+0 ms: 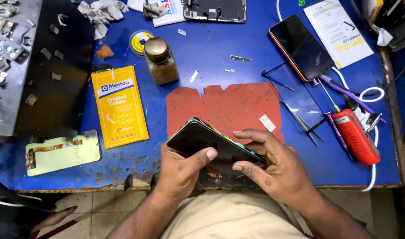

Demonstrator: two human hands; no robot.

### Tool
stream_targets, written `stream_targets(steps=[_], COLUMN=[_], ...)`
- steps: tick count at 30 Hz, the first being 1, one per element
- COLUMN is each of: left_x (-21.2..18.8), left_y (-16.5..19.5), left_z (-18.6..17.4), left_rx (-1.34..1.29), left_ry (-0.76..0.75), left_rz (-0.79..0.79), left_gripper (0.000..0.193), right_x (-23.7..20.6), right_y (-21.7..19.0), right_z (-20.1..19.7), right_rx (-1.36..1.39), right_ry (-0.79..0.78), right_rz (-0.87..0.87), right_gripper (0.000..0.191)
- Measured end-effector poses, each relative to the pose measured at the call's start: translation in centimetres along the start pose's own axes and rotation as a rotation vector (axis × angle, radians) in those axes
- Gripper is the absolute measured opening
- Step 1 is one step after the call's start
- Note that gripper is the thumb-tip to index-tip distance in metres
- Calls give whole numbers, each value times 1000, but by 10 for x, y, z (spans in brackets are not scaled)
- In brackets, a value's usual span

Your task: The person tests a smartphone, opens it to access the internal components, works inside the chassis with tweezers, then aligns and attaches a replacement screen assembly onto the phone body. They press the new display into place, power the phone on, and unlock it to verify it works.

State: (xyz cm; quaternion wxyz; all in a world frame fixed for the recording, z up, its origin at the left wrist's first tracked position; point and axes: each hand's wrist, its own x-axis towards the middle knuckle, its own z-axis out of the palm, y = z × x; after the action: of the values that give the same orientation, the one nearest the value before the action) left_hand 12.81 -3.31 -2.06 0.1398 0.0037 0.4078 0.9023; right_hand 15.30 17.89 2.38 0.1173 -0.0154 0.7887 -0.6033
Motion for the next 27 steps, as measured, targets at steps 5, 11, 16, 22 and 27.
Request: stream_targets(steps=[5, 11, 16, 22, 27], left_x=[-4, -2, -4, -4, 0], left_y=[-2, -3, -3, -4, -9], left_z=[5, 13, 17, 20, 24], left_rx=[-9, -8, 22, 140, 59], left_ry=[48, 84, 143, 176, 163], left_rz=[46, 91, 99, 49, 73], left_gripper=[22, 22, 22, 17, 20], right_x=[2, 4, 12, 18, 18], right_y=[-5, -17, -21, -21, -20], right_z=[4, 17, 26, 27, 24], right_rx=[-83, -540, -819, -791, -802], right_ry=[56, 154, 190, 181, 169], right_rz=[-21, -399, -548, -570, -505], right_gripper=[67, 86, 99, 97, 97])
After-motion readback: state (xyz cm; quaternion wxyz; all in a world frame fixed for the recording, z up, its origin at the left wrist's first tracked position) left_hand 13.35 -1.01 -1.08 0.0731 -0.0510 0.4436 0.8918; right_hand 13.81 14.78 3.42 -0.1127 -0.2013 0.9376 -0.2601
